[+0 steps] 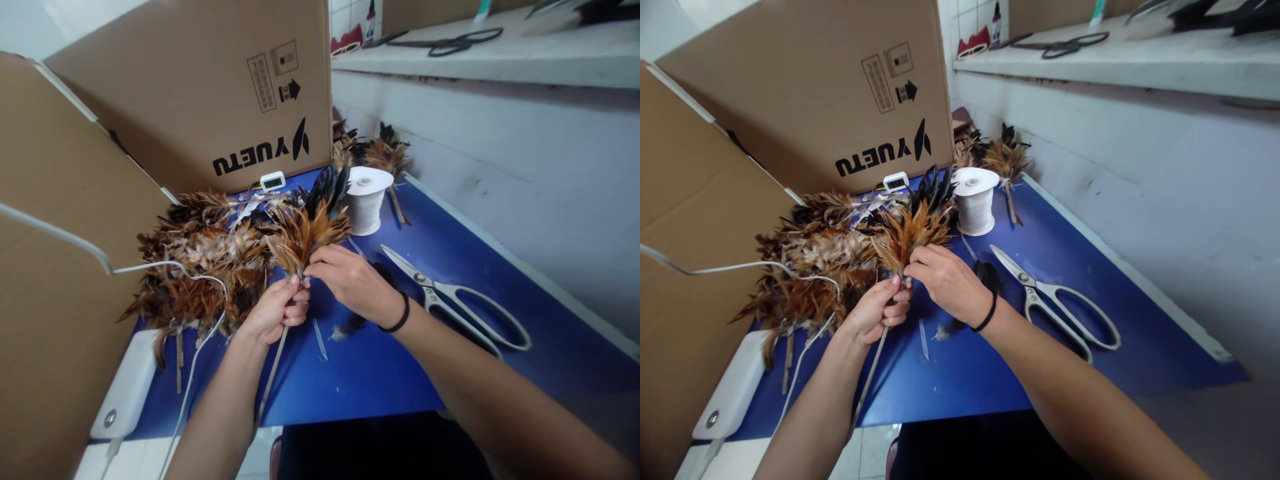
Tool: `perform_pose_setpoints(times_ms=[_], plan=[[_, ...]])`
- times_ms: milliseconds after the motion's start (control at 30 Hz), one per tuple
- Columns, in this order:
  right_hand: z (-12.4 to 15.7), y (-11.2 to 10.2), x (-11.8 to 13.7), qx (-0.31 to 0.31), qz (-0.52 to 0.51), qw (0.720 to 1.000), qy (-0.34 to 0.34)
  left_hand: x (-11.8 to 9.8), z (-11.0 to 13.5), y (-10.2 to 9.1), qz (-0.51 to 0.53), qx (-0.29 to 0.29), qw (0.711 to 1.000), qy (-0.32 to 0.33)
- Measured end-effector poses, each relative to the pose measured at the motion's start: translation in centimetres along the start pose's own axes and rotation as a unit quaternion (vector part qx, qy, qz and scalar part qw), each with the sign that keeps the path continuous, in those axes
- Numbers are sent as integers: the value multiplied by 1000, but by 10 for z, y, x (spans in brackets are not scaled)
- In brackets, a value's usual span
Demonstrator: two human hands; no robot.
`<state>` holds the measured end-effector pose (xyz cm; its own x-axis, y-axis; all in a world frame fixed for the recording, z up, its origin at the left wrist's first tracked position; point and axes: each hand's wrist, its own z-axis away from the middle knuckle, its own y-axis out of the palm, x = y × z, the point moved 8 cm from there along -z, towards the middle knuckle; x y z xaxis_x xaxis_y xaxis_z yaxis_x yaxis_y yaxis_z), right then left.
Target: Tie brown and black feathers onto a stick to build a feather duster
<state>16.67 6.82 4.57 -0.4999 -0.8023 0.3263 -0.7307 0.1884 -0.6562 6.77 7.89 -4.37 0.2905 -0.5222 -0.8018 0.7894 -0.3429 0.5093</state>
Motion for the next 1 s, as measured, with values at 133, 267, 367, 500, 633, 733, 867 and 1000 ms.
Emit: perform_pose_setpoints(times_ms=[133, 267, 367, 500, 633, 733, 867, 1000], plan=[[1, -10, -5, -72, -31, 996, 52, -1, 1, 0, -1, -8, 1000, 4], [8, -28, -26, -187, -70, 960, 198, -2, 1, 1, -4, -15, 1000, 10], [17, -24, -45, -196, -123, 923, 307, -1, 1, 3, -14, -14, 1000, 7], [23, -10, -62, -164, -181, 892, 381, 1, 2, 5, -24, -15, 1000, 1], [26, -1, -70, -170, -266, 850, 423, 2, 3, 7, -27, -13, 1000, -1], [26, 2, -71, -178, -316, 821, 440, 2, 3, 7, -26, -11, 1000, -2], [28, 1, -72, -194, -346, 800, 450, 0, 3, 6, -20, -8, 1000, 0], [35, 1, -78, -245, -407, 742, 473, -5, 3, 3, 4, -10, 1000, 13]])
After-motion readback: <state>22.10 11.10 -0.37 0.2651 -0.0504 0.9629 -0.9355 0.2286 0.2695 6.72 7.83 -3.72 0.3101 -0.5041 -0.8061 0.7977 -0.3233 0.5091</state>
